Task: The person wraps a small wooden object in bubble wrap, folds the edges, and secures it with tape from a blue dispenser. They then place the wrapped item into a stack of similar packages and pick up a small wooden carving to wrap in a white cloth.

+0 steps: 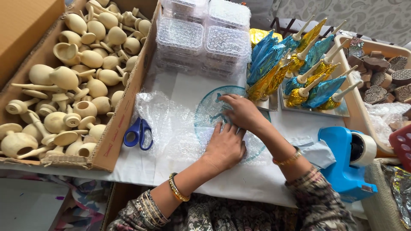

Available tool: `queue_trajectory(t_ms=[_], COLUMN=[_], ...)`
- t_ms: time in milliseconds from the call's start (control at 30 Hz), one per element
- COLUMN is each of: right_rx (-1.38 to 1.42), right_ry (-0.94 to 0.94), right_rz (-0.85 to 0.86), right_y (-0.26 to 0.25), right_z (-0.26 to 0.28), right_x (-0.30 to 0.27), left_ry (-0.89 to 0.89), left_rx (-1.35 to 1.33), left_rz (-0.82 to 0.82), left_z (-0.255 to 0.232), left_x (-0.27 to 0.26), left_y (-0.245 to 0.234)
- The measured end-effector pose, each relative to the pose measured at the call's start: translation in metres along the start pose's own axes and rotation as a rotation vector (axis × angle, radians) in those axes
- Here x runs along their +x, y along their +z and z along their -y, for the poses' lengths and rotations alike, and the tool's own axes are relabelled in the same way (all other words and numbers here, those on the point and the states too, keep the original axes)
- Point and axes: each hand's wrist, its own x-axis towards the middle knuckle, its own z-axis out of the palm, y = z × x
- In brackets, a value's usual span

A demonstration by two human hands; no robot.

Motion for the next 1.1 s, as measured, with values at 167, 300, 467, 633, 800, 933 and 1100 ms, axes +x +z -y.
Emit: queue_trajectory(t_ms=[167, 300, 467, 633, 800, 933, 1100], right_rx=[-0.148, -0.283, -0.333, -0.062, 0.153, 0.283, 0.291], right_ry=[0.131, 0.27, 0.16, 0.154, 0.142, 0.342, 0.439], right_rz=[0.145, 0.209, 0.008, -0.18, -0.048, 0.095, 0.222], right_y=[0.014, 0.008, -0.007, -0.018, 0.001, 0.007, 0.006], right_z=[0.005, 0.006, 0.022, 0.05, 0.065, 0.053, 0.055], right_x=[0.016, -0.001, -0.032, -0.08, -0.11, -0.107, -0.099], left_ry=[0.016, 0.02, 0.003, -0.089, -0.253, -0.118, -0.141], left_rx=[-0.045, -0.095, -0.126, -0.145, -0.608, -0.733, -0.424], left_rz=[-0.056, -0.033, 0.003, 0.202, 0.019, -0.183, 0.012], left_z=[0.005, 0.012, 0.014, 0.022, 0.043, 0.056, 0.089], left_x=[-0.012, -0.017, -0.026, -0.011, -0.009, -0.027, -0.05], left_y=[0.004, 0.001, -0.015, -0.024, -0.01, -0.028, -0.019])
